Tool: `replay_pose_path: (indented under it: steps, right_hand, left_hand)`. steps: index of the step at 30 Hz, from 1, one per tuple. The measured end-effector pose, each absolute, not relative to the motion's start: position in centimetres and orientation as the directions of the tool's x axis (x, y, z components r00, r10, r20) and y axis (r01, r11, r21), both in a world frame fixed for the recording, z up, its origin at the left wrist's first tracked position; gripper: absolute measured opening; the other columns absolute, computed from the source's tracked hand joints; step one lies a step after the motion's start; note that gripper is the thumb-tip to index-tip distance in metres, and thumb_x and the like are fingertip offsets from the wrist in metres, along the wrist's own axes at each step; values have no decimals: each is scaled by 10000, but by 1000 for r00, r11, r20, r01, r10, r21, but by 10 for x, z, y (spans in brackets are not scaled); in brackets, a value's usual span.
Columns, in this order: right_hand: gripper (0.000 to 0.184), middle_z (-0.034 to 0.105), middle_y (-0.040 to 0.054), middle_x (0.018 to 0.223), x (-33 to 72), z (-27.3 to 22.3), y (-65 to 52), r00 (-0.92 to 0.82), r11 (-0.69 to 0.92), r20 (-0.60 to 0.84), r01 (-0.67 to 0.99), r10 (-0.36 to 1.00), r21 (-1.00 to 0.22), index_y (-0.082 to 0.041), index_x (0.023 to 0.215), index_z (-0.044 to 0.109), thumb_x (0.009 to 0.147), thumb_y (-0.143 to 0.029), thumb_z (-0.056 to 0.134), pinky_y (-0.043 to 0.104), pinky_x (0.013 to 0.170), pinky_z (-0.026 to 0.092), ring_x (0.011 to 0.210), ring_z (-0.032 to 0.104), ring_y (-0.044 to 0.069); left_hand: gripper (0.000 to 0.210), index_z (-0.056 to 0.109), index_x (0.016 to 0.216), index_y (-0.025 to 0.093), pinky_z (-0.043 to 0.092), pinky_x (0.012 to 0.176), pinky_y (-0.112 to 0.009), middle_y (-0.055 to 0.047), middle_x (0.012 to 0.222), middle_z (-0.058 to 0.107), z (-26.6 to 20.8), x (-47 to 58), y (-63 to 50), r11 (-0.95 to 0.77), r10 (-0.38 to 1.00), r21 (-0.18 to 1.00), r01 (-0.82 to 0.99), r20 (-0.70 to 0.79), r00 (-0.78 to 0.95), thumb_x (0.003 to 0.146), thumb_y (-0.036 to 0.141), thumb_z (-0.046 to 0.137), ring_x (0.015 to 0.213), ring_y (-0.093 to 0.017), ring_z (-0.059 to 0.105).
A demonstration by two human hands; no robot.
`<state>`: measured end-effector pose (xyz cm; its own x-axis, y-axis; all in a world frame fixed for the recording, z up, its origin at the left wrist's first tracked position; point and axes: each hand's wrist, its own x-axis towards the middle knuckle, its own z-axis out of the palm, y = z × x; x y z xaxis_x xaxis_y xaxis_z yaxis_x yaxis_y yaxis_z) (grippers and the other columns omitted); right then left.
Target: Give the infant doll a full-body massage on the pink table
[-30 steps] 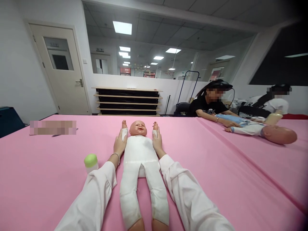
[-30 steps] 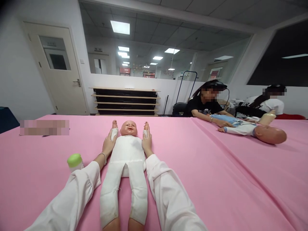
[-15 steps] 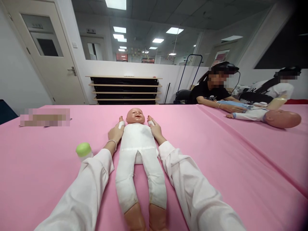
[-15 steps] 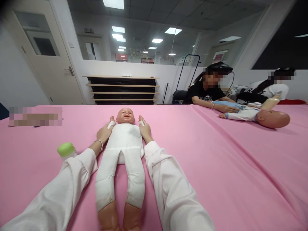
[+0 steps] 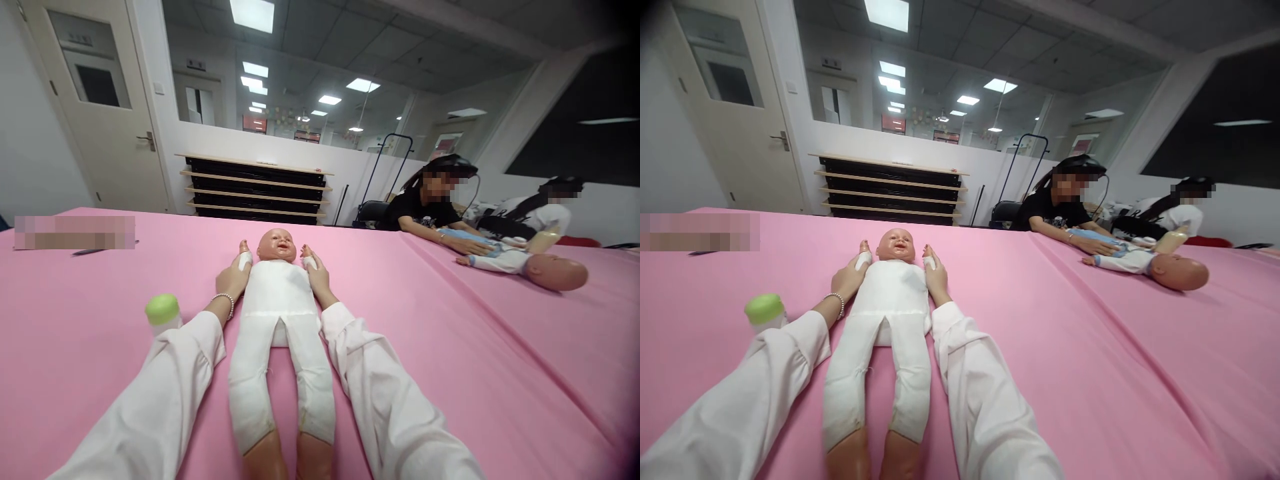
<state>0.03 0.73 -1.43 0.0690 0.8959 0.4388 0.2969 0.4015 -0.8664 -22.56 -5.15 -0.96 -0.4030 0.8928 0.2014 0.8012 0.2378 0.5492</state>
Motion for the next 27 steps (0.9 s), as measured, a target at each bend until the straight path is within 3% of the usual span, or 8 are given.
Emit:
replay_pose_path:
  steps: [27]
  right_hand:
    - [433, 593, -11, 1195, 1, -14, 7, 73, 375, 416, 312, 906, -873, -279, 1237, 524, 814, -326, 440, 327, 965, 406, 1083, 547, 180]
  left_hand:
    - [590, 377, 1352, 277, 435, 651, -379, -109, 967, 683, -8, -226, -55, 210, 896, 575, 791, 211, -391, 859, 553, 207, 823, -316, 639]
